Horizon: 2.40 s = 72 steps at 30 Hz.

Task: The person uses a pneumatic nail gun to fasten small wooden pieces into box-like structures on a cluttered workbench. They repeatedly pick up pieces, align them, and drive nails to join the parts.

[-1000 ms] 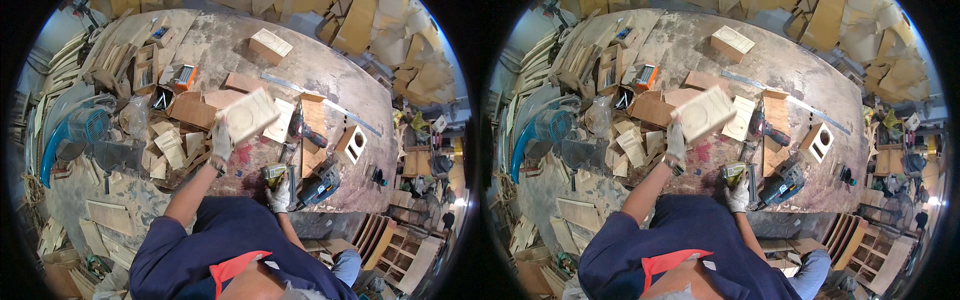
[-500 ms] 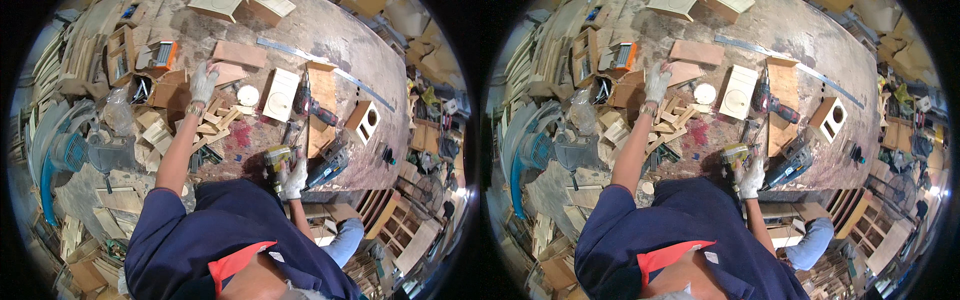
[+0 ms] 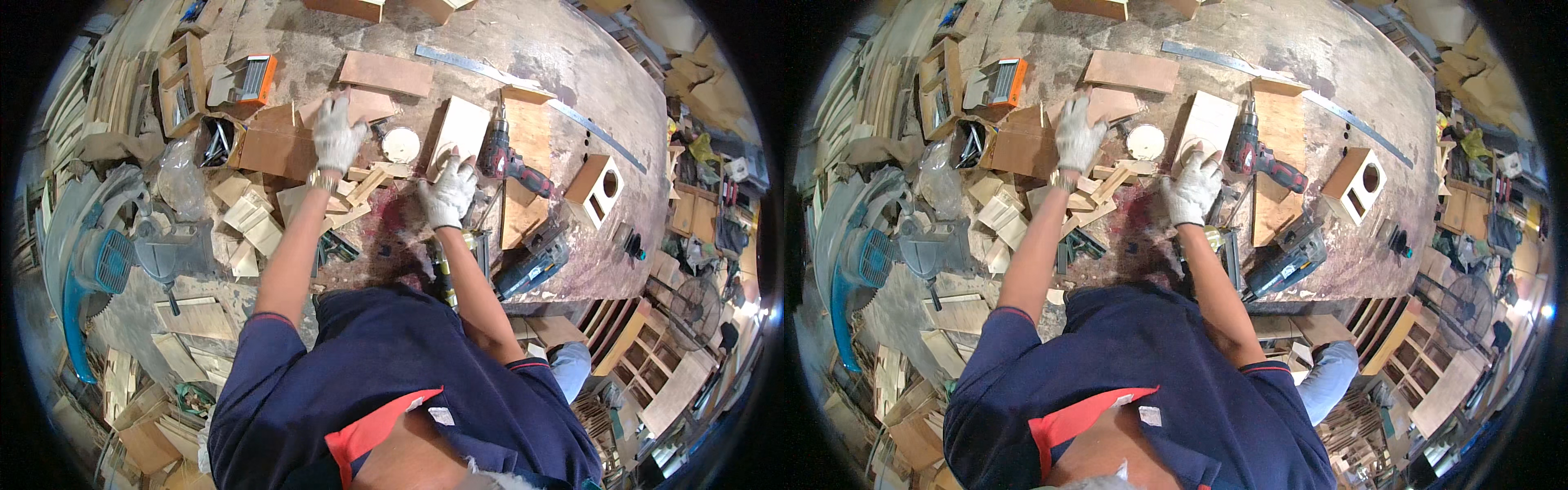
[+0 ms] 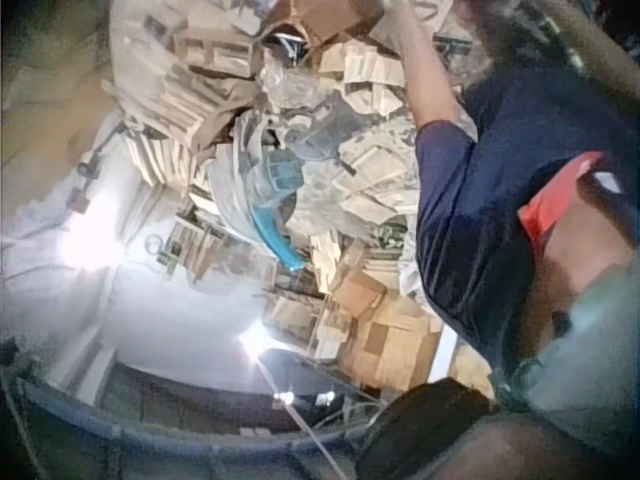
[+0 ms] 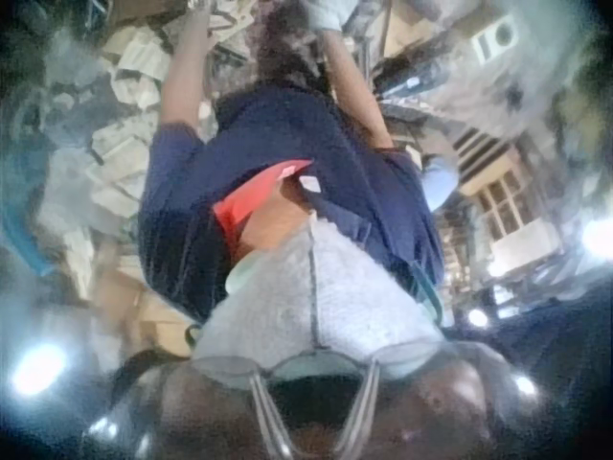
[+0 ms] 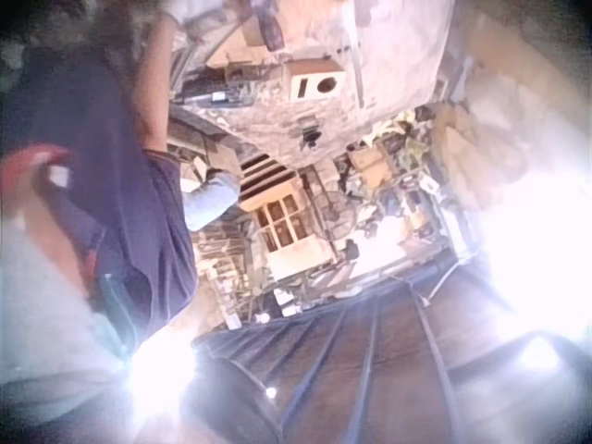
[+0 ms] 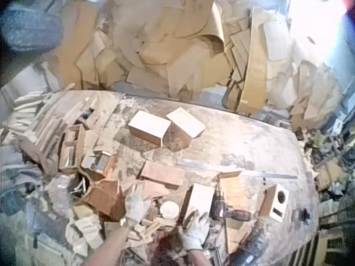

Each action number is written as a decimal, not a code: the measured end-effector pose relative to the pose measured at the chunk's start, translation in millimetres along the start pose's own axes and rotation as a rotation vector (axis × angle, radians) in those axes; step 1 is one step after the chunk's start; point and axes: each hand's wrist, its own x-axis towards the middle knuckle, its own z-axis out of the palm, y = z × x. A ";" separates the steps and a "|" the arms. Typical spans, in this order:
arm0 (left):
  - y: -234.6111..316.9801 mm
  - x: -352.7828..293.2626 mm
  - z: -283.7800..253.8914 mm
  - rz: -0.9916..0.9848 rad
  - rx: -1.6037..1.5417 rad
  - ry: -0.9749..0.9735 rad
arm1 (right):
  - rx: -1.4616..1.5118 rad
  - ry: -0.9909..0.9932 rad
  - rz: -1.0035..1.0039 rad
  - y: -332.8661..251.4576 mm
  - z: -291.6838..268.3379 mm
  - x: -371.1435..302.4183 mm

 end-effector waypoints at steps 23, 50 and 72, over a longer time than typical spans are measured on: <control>110.8 -135.3 -53.5 0.174 -0.662 -0.616 | 0.914 -0.020 -0.360 29.4 -14.9 -142.0; 20.1 -255.9 -71.0 -0.461 -0.667 -0.357 | 0.046 -0.323 -0.676 -66.1 -19.1 223.1; 23.6 -270.8 -27.2 -0.542 -0.982 0.061 | 0.943 -0.577 -0.198 101.5 -60.4 -10.9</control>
